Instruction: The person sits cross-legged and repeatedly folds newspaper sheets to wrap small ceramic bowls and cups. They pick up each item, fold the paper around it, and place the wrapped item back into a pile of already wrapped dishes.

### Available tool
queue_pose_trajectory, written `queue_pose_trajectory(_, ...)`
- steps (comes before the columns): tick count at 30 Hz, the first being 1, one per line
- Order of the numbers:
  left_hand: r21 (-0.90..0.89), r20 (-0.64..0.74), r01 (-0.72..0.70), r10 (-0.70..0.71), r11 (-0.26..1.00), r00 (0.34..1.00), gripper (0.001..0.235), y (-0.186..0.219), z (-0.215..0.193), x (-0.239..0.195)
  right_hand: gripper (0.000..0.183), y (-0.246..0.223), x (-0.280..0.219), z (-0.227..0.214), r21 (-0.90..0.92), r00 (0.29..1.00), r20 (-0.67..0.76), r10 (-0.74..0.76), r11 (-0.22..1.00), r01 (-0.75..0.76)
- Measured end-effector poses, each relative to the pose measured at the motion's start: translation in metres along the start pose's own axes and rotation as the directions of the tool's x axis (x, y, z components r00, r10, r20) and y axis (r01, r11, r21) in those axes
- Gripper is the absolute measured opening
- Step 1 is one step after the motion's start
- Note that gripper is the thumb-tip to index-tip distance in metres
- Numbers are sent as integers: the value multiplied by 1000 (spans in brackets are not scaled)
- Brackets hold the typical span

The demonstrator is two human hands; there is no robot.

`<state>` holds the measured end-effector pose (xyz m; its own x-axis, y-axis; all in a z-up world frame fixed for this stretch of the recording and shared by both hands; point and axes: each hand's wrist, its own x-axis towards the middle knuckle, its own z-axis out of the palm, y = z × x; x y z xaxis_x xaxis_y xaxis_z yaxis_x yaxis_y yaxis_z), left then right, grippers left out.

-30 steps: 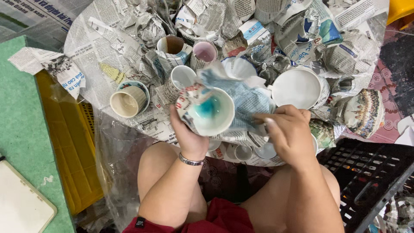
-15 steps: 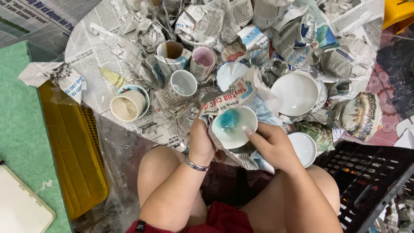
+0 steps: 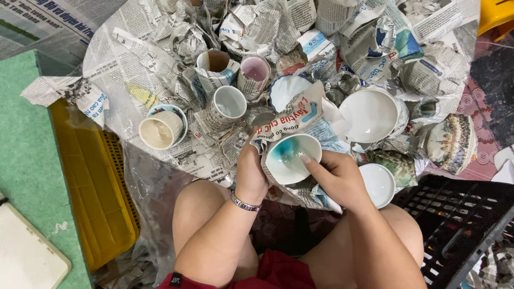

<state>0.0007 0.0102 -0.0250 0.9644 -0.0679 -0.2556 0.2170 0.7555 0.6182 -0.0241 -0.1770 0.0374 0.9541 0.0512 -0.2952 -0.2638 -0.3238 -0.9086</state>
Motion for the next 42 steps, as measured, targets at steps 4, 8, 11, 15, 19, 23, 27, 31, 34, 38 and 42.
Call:
queue_pose_trajectory(4,-13,-2,14,-14,1000,1000,45,-1,-1,0,31,-3,-1,-1,21,1000,17,7,1000,-8)
queue_pose_trajectory(8,3,-32,33,-33,999,999,44,3,4,0,30,0,-2,-1,42,1000,9,1,999,-1)
queue_pose_trajectory(11,21,-34,46,-45,999,998,43,10,12,-1,32,10,-2,-2,39,1000,-18,9,999,-9)
queue_pose_trajectory(15,94,-1,-28,28,995,1000,43,26,22,-3,45,34,1,-9,-35,996,-83,29,999,-32)
queue_pose_trajectory(19,234,-133,-63,96,970,986,46,40,23,2,29,57,-1,-16,314,986,-167,20,949,34)
queue_pose_trajectory(23,95,-145,-226,238,970,960,46,45,10,6,24,67,2,-22,464,939,-344,-6,868,176)
queue_pose_trajectory(27,130,-328,-615,619,778,713,52,57,-18,10,31,59,2,-28,610,939,-337,-72,743,276)
queue_pose_trajectory(31,527,-374,-672,852,520,366,60,74,-46,13,31,46,2,-27,619,922,-381,-66,723,308)
queue_pose_trajectory(34,746,-212,-548,916,377,341,59,70,-49,12,33,38,3,-24,616,924,-374,-78,724,310)
queue_pose_trajectory(38,563,-190,-679,873,472,449,56,65,-37,8,34,33,2,-22,612,942,-335,18,764,203)
queue_pose_trajectory(42,676,-190,-574,862,462,470,55,61,-24,4,37,32,5,-17,479,941,-339,11,863,163)
